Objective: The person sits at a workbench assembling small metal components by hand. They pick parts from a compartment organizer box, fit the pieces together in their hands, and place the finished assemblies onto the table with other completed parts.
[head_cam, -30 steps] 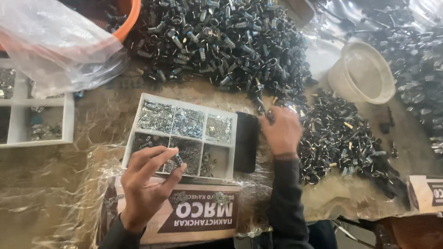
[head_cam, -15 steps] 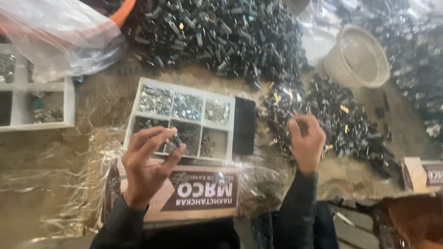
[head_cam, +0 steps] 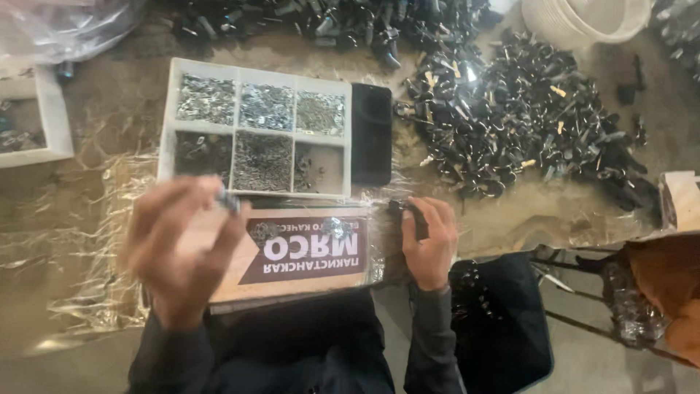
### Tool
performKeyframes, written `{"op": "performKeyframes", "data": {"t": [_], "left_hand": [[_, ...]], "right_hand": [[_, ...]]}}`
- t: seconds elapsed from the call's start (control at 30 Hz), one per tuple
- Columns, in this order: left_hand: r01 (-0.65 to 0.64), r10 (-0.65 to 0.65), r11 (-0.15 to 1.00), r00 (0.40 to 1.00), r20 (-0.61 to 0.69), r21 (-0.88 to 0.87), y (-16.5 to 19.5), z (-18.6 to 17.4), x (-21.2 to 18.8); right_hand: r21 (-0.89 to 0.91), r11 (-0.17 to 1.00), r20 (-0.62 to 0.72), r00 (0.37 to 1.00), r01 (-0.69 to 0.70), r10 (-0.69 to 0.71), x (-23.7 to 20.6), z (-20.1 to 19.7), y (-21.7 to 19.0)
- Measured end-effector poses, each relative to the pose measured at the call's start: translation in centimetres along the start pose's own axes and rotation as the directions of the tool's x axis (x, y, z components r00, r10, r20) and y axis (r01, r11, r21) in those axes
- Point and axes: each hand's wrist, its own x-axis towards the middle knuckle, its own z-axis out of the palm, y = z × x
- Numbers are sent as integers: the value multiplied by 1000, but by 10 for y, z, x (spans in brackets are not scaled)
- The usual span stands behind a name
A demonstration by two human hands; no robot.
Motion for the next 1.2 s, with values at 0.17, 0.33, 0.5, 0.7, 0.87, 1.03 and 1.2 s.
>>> {"op": "performKeyframes", "data": {"t": [0.17, 0.33, 0.5, 0.7, 0.87, 1.03, 1.2], "left_hand": [[189, -184, 979, 981, 67, -74, 42, 5, -40], [241, -174, 908, 961, 216, -342, 70, 31, -65], [167, -113, 875, 983, 144, -454, 69, 27, -80], [327, -342, 933, 935, -95, -148, 25, -65, -104], [417, -446, 895, 847, -290, -159, -4, -132, -122], [430, -448, 894, 842, -301, -127, -22, -161, -127], [367, -384, 922, 905, -184, -120, -43, -170, -118]], "right_hand": [[218, 975, -42, 998, -38, 48, 3, -15, -6], [785, 489, 383, 918, -380, 100, -45, -40, -41], [679, 173, 718, 695, -713, 48, -75, 1, -81], [459, 859, 390, 817, 227, -424, -86, 64, -163], [328, 852, 409, 752, 408, -517, -73, 105, -229], [154, 896, 491, 755, 416, -434, -47, 151, -280], [130, 844, 487, 708, 520, -511, -55, 129, -259]]}}
